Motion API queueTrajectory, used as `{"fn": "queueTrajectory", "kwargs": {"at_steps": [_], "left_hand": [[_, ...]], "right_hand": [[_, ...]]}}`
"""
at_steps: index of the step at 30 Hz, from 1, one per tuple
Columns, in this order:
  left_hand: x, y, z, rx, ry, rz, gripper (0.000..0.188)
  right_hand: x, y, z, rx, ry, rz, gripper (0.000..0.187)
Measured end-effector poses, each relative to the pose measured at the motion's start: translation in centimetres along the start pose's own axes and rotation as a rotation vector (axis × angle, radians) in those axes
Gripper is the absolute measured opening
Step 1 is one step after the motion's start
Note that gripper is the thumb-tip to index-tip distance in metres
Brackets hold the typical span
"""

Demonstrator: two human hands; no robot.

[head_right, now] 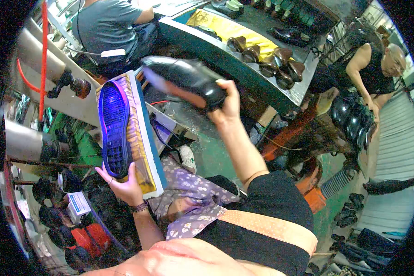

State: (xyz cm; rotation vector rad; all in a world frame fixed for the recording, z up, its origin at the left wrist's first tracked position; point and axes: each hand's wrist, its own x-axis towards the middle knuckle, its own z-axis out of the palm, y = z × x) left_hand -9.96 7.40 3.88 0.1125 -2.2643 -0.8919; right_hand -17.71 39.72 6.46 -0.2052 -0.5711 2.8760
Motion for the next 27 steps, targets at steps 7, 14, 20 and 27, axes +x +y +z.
{"fn": "queueTrajectory", "kwargs": {"at_steps": [7, 14, 20, 27], "left_hand": [[-0.3, 0.0, -0.1, -0.011, -0.004, -0.072, 0.105], [-0.2, 0.9, 1.0, -0.098, -0.061, -0.060, 0.100], [-0.5, 0.8, 0.3, -0.023, -0.055, -0.014, 0.098], [-0.7, 0.0, 0.5, 0.070, -0.031, 0.015, 0.097]], "right_hand": [[18.1, -8.0, -1.2, -0.237, 0.231, -0.264, 0.041], [33.7, -19.0, -7.0, -0.231, 0.415, -0.646, 0.033], [13.5, -17.7, -4.3, -0.851, 0.067, -0.818, 0.034], [-5.1, -31.4, -15.1, -2.800, 0.818, -1.055, 0.045]]}}
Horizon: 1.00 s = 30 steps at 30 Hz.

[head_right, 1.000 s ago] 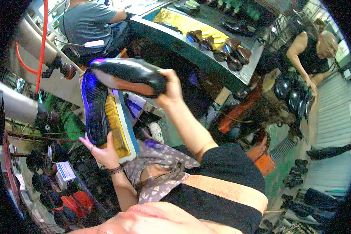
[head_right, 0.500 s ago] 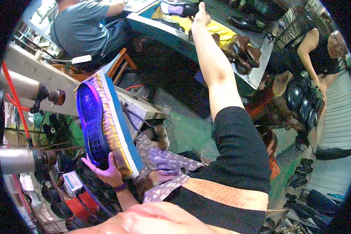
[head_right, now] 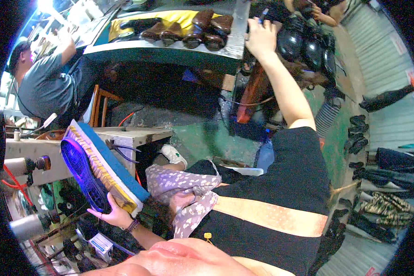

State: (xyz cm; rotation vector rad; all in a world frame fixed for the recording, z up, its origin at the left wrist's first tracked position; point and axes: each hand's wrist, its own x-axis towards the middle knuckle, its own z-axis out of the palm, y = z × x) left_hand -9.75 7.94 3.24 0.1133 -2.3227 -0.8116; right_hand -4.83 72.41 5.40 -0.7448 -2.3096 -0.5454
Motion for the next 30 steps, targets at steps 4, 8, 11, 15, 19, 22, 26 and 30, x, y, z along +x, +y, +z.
{"fn": "queueTrajectory", "kwargs": {"at_steps": [4, 8, 11, 15, 19, 22, 26, 30], "left_hand": [[-0.7, -0.4, 0.7, -0.081, 0.090, 0.046, 0.097], [-1.9, -0.6, 0.6, 0.042, 0.087, 0.037, 0.102], [-3.0, -0.6, 0.7, 0.085, 0.127, 0.209, 0.102], [-4.7, -0.4, -1.9, -0.017, 0.131, 0.227, 0.093], [-5.5, -2.7, -3.3, -0.091, 0.091, 0.145, 0.086], [-5.4, -2.7, -4.0, -0.123, 0.092, 0.133, 0.078], [-5.0, 2.3, -3.0, -0.260, 0.025, 0.361, 0.076], [-6.4, 11.4, -1.4, -0.595, -0.297, 0.595, 0.091]], "right_hand": [[-4.6, 8.8, 1.8, -0.270, -0.285, 0.088, 0.032], [-3.7, 6.7, 0.3, 0.004, -0.514, -0.043, 0.019], [-1.3, 5.4, -1.4, 0.168, -0.197, -0.016, 0.017], [-2.8, 5.1, -1.2, -0.109, -0.441, -0.032, 0.024], [-7.3, 7.3, 1.0, -0.340, -0.400, -0.110, 0.024], [-5.1, 5.4, -3.6, -0.165, -0.510, -0.110, 0.025], [-1.8, 1.1, -14.0, 0.263, -0.124, -0.142, 0.031], [-2.1, -1.7, -24.4, 1.018, -0.148, -0.220, 0.019]]}}
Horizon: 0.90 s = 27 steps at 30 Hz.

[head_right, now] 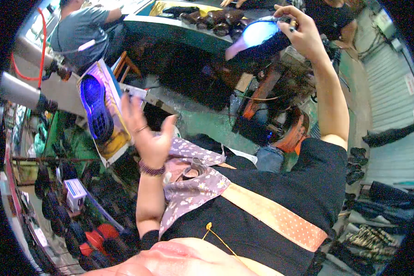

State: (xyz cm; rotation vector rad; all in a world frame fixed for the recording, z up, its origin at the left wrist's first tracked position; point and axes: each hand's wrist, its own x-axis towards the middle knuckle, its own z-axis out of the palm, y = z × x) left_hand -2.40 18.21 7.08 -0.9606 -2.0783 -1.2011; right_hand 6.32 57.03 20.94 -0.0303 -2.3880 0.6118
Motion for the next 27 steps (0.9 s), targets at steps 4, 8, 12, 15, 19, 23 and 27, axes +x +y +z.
{"fn": "queueTrajectory", "kwargs": {"at_steps": [4, 8, 12, 15, 19, 23, 27], "left_hand": [[2.3, 2.6, 1.0, 0.151, -0.096, 0.091, 0.096], [1.6, 0.0, -2.3, -0.105, 0.158, -0.048, 0.105], [-2.5, -1.8, -6.1, -1.142, 0.206, -0.766, 0.063], [-4.9, -2.1, -7.9, -1.530, 0.313, -0.938, 0.064], [-6.7, -6.5, -10.1, -1.421, 0.480, -1.127, 0.083], [-8.3, -6.7, -11.8, -1.273, 0.466, -1.117, 0.087], [-6.7, -2.1, -9.3, -0.885, 0.443, -0.898, 0.059]], "right_hand": [[-1.0, -10.8, 5.8, 0.691, -0.168, 0.050, 0.018], [-1.1, -13.6, 11.5, 1.266, -0.249, 0.102, 0.044], [-2.8, -17.7, 20.4, 1.220, -0.614, 0.019, 0.052], [-4.5, -18.6, 24.4, 1.339, -0.702, 0.062, 0.053], [-6.2, -19.8, 27.5, 1.371, -0.870, 0.094, 0.067], [-6.5, -21.1, 27.6, 1.331, -1.121, 0.214, 0.089], [-8.3, -20.1, 27.1, 1.101, -0.989, 0.283, 0.097]]}}
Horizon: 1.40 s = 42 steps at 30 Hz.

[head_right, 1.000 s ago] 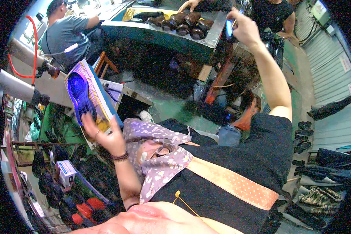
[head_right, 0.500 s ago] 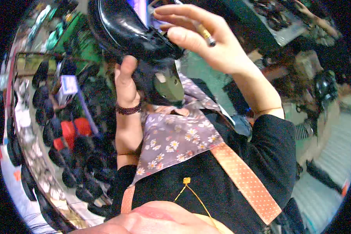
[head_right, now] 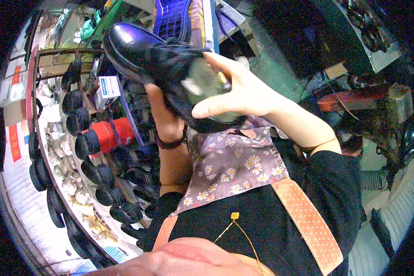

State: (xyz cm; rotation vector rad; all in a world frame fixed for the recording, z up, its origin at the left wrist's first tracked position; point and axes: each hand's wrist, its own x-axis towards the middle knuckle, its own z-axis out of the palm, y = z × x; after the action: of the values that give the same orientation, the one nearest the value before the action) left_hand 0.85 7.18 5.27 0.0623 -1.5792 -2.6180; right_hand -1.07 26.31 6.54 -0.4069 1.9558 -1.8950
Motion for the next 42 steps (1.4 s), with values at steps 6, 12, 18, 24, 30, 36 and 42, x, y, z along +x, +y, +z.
{"fn": "queueTrajectory", "kwargs": {"at_steps": [6, 12, 18, 24, 30, 36, 42], "left_hand": [[11.4, 4.4, -1.1, 0.668, -0.117, 0.261, 0.036], [26.1, 3.0, -2.2, 0.815, -0.024, -0.219, 0.115], [32.9, -2.3, -8.4, 0.926, -0.253, -0.258, 0.042], [24.0, 2.9, -9.7, -0.398, -0.243, -0.057, 0.044], [11.3, 4.8, -4.5, -0.305, 0.001, 0.298, 0.068], [1.7, 0.6, -7.6, -0.558, -0.211, 0.210, 0.075], [-1.0, 0.3, -3.8, 0.426, 0.232, 0.560, 0.104]], "right_hand": [[-3.5, 5.7, -3.1, 0.821, 0.081, 0.019, 0.087], [-8.3, 12.2, -3.1, 0.896, 0.253, 0.070, 0.101], [-8.3, 9.8, -3.5, 0.613, 0.201, -0.024, 0.093], [-5.4, 4.7, -1.7, 0.438, 0.165, -0.062, 0.100], [-3.2, 0.2, 0.9, 0.019, 0.111, -0.312, 0.101], [-1.9, 0.3, 3.4, 0.006, 0.041, -0.525, 0.096], [-2.4, 1.4, 3.4, -0.086, 0.032, -0.553, 0.096]]}}
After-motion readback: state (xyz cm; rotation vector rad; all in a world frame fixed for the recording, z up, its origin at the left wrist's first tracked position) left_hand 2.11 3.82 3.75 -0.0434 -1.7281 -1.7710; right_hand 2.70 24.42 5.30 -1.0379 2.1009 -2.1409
